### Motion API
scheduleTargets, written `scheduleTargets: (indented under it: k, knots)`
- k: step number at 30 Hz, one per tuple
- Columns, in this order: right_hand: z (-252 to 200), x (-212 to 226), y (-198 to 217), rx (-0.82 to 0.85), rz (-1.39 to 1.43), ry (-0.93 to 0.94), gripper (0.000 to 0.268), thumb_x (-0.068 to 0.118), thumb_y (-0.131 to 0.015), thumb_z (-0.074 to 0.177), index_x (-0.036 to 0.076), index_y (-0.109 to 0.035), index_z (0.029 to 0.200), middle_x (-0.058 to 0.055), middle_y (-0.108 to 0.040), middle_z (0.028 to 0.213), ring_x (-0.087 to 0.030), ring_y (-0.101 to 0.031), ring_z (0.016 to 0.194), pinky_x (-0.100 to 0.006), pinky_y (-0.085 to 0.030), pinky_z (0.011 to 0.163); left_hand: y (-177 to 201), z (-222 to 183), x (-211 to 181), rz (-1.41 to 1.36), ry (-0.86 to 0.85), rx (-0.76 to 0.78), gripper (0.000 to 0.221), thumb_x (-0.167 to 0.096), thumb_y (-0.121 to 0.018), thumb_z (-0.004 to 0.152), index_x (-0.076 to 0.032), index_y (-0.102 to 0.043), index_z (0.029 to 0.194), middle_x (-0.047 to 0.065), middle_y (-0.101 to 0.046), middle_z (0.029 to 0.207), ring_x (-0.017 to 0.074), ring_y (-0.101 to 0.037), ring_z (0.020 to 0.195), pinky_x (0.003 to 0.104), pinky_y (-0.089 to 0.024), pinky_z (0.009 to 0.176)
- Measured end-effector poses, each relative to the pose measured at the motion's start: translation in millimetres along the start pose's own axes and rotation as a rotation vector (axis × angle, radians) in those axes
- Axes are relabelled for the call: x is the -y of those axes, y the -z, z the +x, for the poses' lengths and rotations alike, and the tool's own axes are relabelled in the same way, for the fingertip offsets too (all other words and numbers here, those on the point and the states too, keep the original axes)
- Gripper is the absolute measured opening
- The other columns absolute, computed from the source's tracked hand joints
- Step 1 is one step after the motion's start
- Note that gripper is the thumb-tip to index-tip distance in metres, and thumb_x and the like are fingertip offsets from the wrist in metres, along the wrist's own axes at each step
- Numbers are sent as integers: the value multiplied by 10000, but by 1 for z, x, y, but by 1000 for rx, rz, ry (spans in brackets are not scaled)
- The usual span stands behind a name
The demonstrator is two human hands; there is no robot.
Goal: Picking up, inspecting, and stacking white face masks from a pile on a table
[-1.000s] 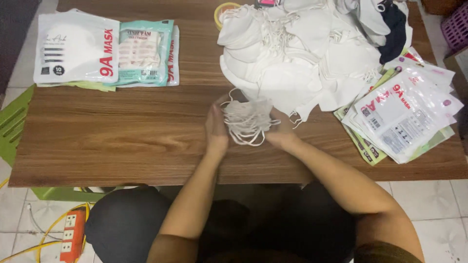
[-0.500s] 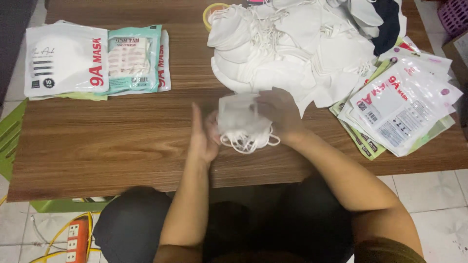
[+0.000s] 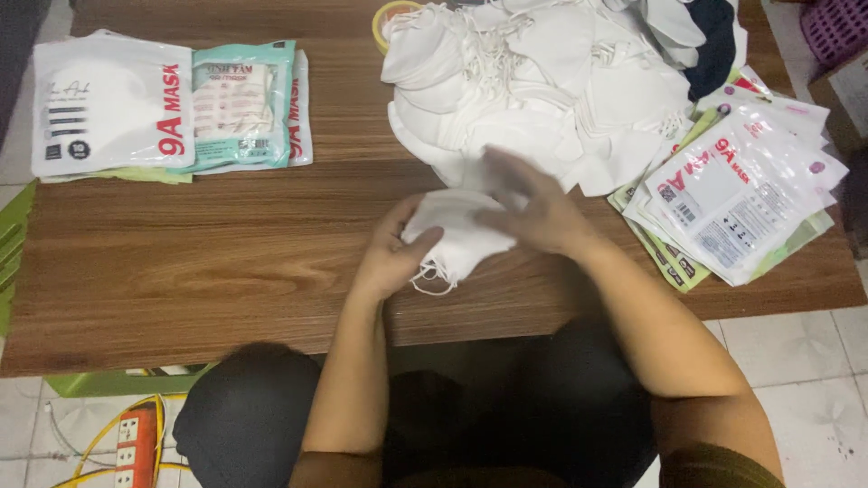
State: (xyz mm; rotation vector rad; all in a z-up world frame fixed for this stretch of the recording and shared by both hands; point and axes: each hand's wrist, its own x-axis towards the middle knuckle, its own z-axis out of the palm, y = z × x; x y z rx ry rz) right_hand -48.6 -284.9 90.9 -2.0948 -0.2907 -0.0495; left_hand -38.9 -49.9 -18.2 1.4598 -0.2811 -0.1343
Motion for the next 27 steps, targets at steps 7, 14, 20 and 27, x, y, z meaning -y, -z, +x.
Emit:
scheduleTargets:
  k: [7, 14, 20, 27]
  knots:
    - [-5, -12, -24, 83, -30, -42, 403, 233, -832, 870, 56, -727, 1218, -171, -757, 1124, -349, -699, 1129, -489, -558, 963, -22, -10, -66, 64, 50, -270, 697, -230, -817, 903, -58, -482, 1490, 295, -598, 1353, 456, -563, 1293, 587, -501, 1045]
    - [-19, -6, -60, -42, 85, -127, 346, 287, -778, 918, 69, -741, 1185, -185, -760, 1020, -364, -739, 1000, -502, -590, 877, -45, -10, -62, -244, 95, -293, 741, -471, -430, 1063, -43, -188, 1617, 345, -234, 1606, 424, -475, 1331, 447, -467, 1001]
    - [-21, 18, -55, 85, 93, -107, 436, 361, -781, 863, 75, -729, 1188, -206, -764, 982, -343, -758, 938, -467, -606, 778, -40, -3, -16, -335, 216, -327, 674, -619, -300, 1051, -77, -640, 1264, 114, -680, 1012, 198, -705, 875, 332, -588, 797]
    - [-26, 14, -44, 196, 570, 62, 428, 237, -641, 966, 18, -631, 1334, -248, -736, 1145, -326, -756, 914, -464, -642, 794, -64, -24, -95, -456, 279, -271, 941, -742, -373, 952, 8, -417, 1518, 222, -537, 1386, 290, -568, 1218, 465, -501, 1051]
